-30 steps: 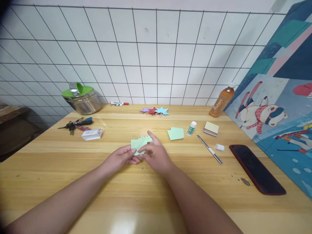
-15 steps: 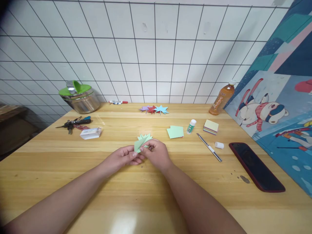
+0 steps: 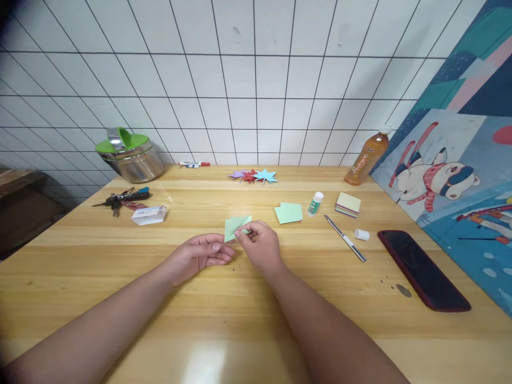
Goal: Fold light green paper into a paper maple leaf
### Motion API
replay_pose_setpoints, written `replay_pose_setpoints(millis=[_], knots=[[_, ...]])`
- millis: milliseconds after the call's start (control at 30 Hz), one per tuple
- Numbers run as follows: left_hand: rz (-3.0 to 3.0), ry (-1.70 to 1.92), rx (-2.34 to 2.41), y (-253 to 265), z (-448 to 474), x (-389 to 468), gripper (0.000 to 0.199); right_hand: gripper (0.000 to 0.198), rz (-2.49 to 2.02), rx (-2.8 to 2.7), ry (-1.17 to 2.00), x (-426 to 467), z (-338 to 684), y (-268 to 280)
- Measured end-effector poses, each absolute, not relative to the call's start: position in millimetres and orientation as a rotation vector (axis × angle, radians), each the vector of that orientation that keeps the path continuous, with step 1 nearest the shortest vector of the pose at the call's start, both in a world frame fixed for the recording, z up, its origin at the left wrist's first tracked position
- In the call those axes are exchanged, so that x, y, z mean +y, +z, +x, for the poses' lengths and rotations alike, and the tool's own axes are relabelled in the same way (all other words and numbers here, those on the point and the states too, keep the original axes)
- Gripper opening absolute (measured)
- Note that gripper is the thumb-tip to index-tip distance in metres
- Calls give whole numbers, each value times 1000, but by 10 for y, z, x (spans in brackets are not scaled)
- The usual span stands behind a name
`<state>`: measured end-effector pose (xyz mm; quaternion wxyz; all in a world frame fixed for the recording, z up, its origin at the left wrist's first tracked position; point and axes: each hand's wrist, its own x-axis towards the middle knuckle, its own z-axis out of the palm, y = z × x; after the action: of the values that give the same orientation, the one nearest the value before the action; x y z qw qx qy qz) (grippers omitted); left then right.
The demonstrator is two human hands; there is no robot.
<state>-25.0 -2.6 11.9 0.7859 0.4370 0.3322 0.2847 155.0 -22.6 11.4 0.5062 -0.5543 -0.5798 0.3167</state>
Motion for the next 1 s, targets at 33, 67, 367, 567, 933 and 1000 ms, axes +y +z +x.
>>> replay_pose_setpoints(millis=[33,67,367,567,933,1000], knots=[[919,618,714,116,-256,-21,24,13,-1338,-1387,761,-224,1551,111],[910,616,715,110,-259,-18,24,13,-1338,-1382,758,-223,1550,109],[1100,676,876,91,-141,-64,29,11,-1324,-1421,749,-226,1518,94],[1208,721,962,80,-119,-58,27,13,-1377,-1406,721,-242,1481,93],[1265,700,922,97,-108,-86,35,11,-1348,-1407,772,-261,1458,112],[1256,703,941,92,-107,-83,33,11,-1349,-1415,749,-270,1451,119]])
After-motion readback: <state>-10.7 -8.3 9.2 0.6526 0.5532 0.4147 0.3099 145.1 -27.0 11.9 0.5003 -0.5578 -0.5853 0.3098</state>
